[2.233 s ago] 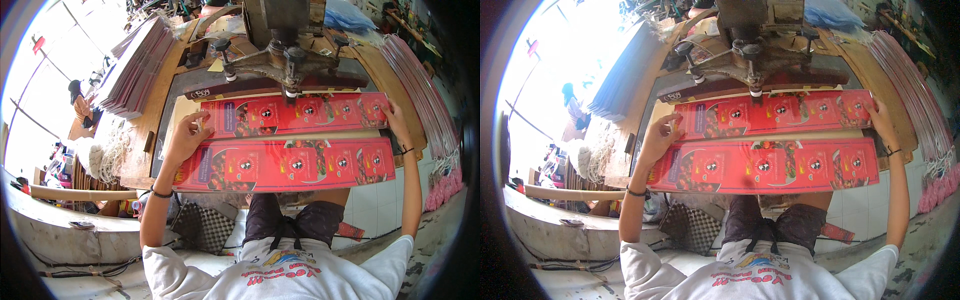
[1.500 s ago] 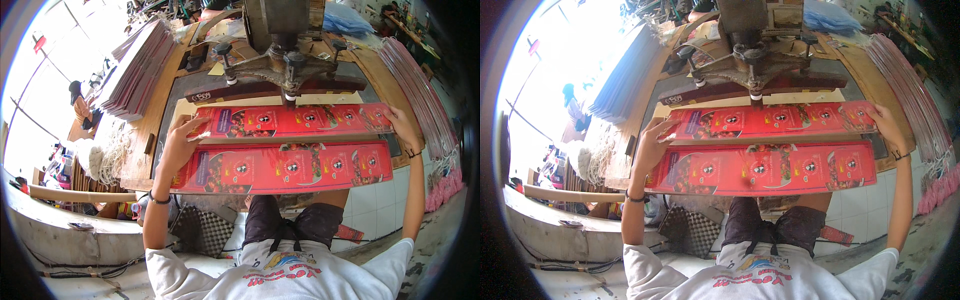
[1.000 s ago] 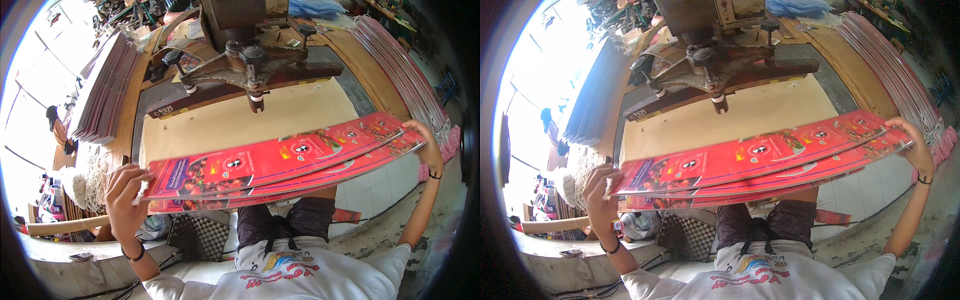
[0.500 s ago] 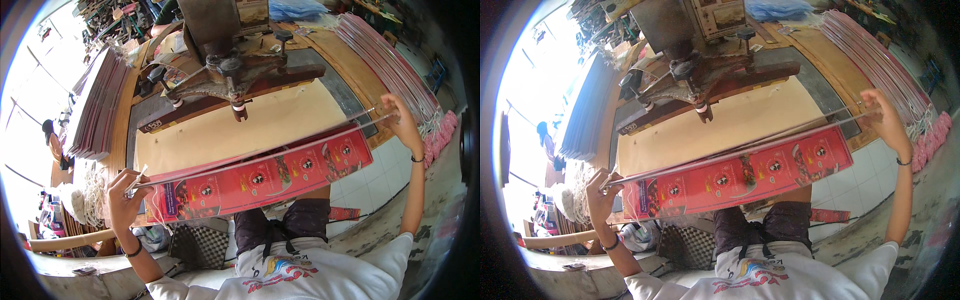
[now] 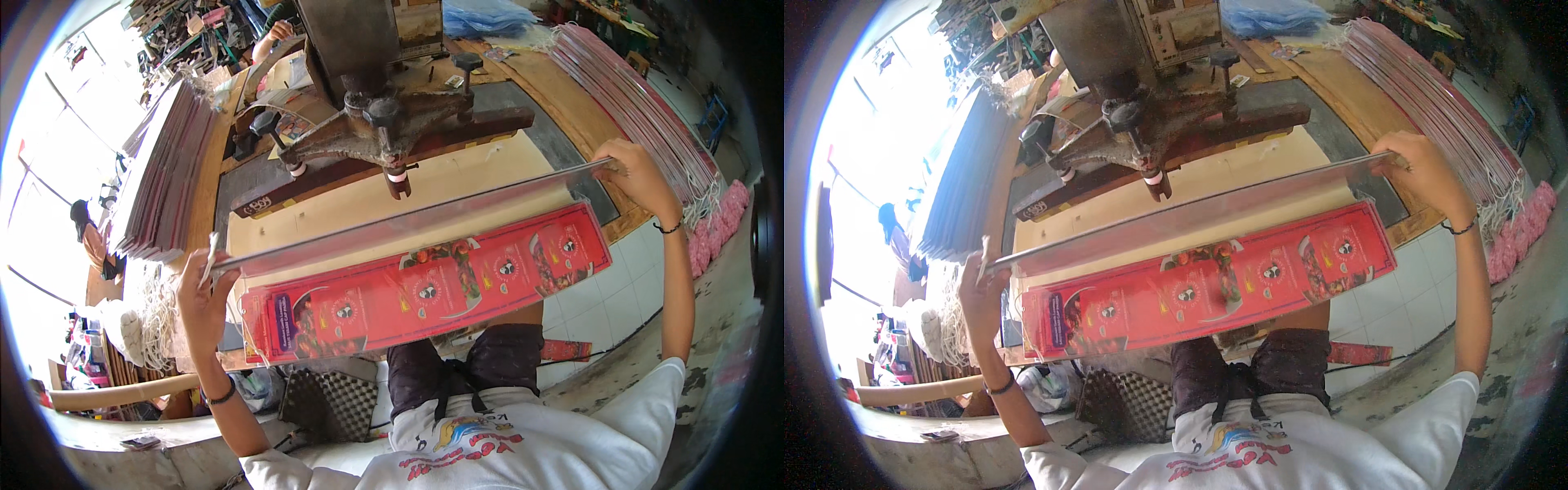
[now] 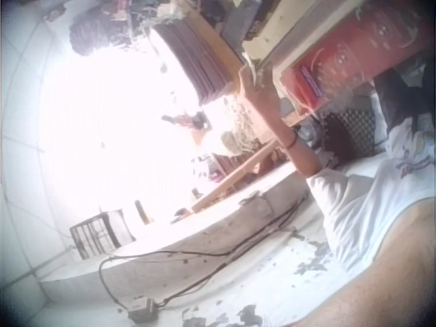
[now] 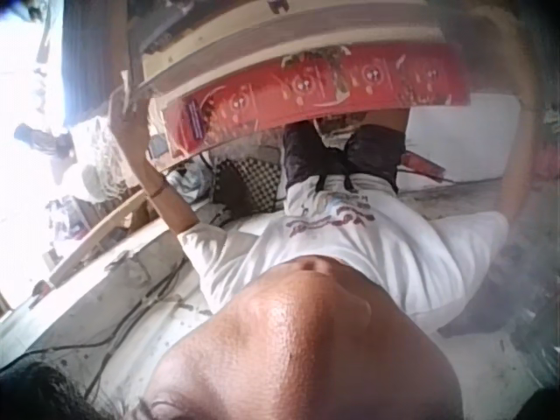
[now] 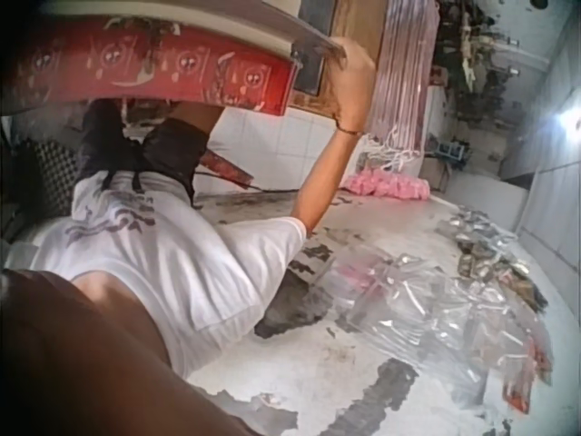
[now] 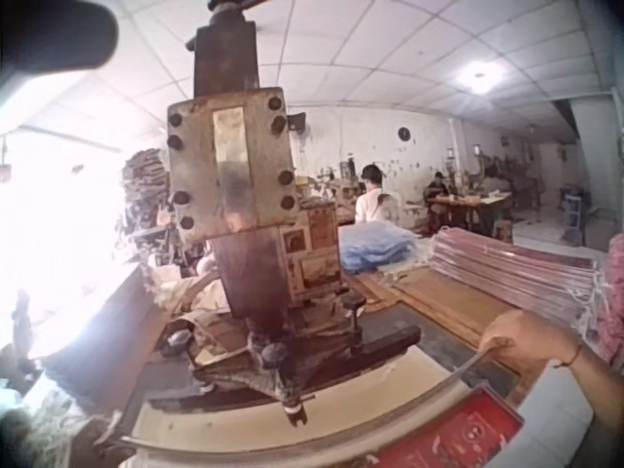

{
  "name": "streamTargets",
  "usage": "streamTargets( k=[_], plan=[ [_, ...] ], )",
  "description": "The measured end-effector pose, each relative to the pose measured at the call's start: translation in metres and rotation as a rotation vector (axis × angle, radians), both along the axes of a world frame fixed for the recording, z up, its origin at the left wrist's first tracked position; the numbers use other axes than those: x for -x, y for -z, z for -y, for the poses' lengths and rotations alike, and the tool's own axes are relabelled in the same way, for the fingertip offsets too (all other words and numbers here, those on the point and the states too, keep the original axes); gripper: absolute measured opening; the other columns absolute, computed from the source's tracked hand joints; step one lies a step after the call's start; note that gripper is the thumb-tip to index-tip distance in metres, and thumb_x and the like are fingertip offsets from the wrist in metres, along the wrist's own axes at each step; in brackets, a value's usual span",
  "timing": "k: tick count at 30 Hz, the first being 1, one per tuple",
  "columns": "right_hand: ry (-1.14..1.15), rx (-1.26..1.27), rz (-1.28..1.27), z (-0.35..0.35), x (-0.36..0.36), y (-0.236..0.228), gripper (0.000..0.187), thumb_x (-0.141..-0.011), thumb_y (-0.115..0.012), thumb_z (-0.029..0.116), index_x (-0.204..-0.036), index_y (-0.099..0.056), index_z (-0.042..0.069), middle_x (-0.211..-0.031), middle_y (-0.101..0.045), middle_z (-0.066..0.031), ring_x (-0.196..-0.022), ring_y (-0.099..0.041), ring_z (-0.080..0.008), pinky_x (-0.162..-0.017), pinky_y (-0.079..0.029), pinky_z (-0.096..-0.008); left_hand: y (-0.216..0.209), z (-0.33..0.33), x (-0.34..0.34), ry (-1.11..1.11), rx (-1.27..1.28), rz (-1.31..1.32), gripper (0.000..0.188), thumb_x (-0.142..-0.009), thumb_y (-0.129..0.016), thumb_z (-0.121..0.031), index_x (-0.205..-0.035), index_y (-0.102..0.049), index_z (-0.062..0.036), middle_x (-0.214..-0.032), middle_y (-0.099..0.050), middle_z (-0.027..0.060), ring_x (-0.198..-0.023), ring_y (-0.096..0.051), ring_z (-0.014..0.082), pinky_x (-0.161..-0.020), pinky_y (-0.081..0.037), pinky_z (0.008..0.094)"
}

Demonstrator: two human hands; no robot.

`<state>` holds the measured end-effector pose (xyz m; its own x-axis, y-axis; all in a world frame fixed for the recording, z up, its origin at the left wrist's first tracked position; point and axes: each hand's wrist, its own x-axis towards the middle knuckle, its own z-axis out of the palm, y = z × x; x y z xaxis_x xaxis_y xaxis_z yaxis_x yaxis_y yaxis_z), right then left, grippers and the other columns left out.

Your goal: The person threads a white string through holes in a red cardboard product label, ties the string, and then uses a hand-operated press to punch or secure parts of the assembly.

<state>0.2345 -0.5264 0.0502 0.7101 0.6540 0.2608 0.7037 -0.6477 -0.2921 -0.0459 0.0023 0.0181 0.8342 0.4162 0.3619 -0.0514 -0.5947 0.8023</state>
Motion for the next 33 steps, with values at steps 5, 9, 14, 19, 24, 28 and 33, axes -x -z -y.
streamTargets(
  k=[5, 9, 14, 19, 24, 28, 33],
  plan=[
    [-0.018, -0.010, 0.009, -0.005, -0.002, 0.001, 0.038, -0.075, -0.077, 0.012, -0.108, -0.059, 0.004, -0.094, -0.065, -0.0119, -0.088, -0.064, -0.0249, -0.080, -0.047, -0.0331, 0.022, -0.011, -0.021, 0.166, 0.057, -0.004, 0.055, -0.087, -0.064, 0.003, -0.135, -0.040, -0.0067, -0.126, -0.048, 0.0066, -0.106, -0.054, 0.0120, -0.081, -0.049, 0.0267],
    [0.109, -0.308, -0.263, 0.016, -0.009, 0.019, 0.049, -0.079, -0.075, 0.010, -0.122, -0.052, 0.005, -0.105, -0.064, -0.0079, -0.093, -0.063, -0.0191, -0.085, -0.047, -0.0326, 0.019, -0.001, -0.021, 0.060, 0.018, 0.095, 0.060, -0.084, -0.068, 0.000, -0.136, -0.040, -0.0076, -0.125, -0.050, 0.0074, -0.101, -0.056, 0.0114, -0.080, -0.048, 0.0243],
    [0.151, -0.307, -0.462, 0.044, -0.017, 0.053, 0.053, -0.087, -0.071, 0.019, -0.129, -0.044, 0.001, -0.115, -0.060, -0.0093, -0.105, -0.058, -0.0181, -0.093, -0.046, -0.0332, 0.031, -0.025, -0.011, 0.167, 0.176, -0.077, 0.052, -0.089, -0.064, -0.004, -0.136, -0.042, -0.0040, -0.119, -0.055, 0.0064, -0.099, -0.055, 0.0097, -0.083, -0.047, 0.0248],
    [0.198, -0.396, -0.384, 0.027, -0.014, 0.095, 0.050, -0.091, -0.067, 0.031, -0.125, -0.048, 0.000, -0.120, -0.055, -0.0143, -0.110, -0.056, -0.0218, -0.096, -0.044, -0.0357, 0.036, 0.000, -0.016, 0.165, 0.140, -0.068, 0.045, -0.095, -0.056, -0.003, -0.138, -0.040, 0.0000, -0.125, -0.056, 0.0077, -0.110, -0.053, 0.0125, -0.096, -0.042, 0.0282],
    [0.200, -0.425, -0.355, 0.035, -0.028, 0.088, 0.050, -0.088, -0.072, 0.030, -0.122, -0.050, 0.001, -0.118, -0.056, -0.0143, -0.102, -0.057, -0.0171, -0.092, -0.045, -0.0327, 0.032, -0.006, -0.011, 0.149, 0.082, 0.026, 0.044, -0.094, -0.056, -0.002, -0.136, -0.041, 0.0001, -0.125, -0.056, 0.0074, -0.109, -0.053, 0.0133, -0.095, -0.043, 0.0294],
    [0.122, -0.513, -0.342, 0.025, -0.028, 0.070, 0.054, -0.086, -0.074, 0.027, -0.125, -0.048, 0.001, -0.118, -0.056, -0.0132, -0.096, -0.058, -0.0144, -0.089, -0.046, -0.0302, 0.030, -0.033, -0.007, 0.159, 0.090, -0.143, 0.045, -0.092, -0.058, 0.000, -0.135, -0.041, -0.0004, -0.124, -0.056, 0.0067, -0.109, -0.054, 0.0131, -0.094, -0.043, 0.0300],
    [0.105, -0.356, -0.375, 0.026, -0.022, 0.081, 0.070, -0.086, -0.073, 0.028, -0.141, -0.036, 0.004, -0.128, -0.052, -0.0134, -0.108, -0.055, -0.0173, -0.092, -0.045, -0.0315, 0.036, -0.028, -0.003, 0.207, 0.237, -0.099, 0.057, -0.088, -0.066, -0.003, -0.137, -0.039, -0.0030, -0.125, -0.054, 0.0095, -0.118, -0.052, 0.0174, -0.100, -0.044, 0.0326]
  ],
)
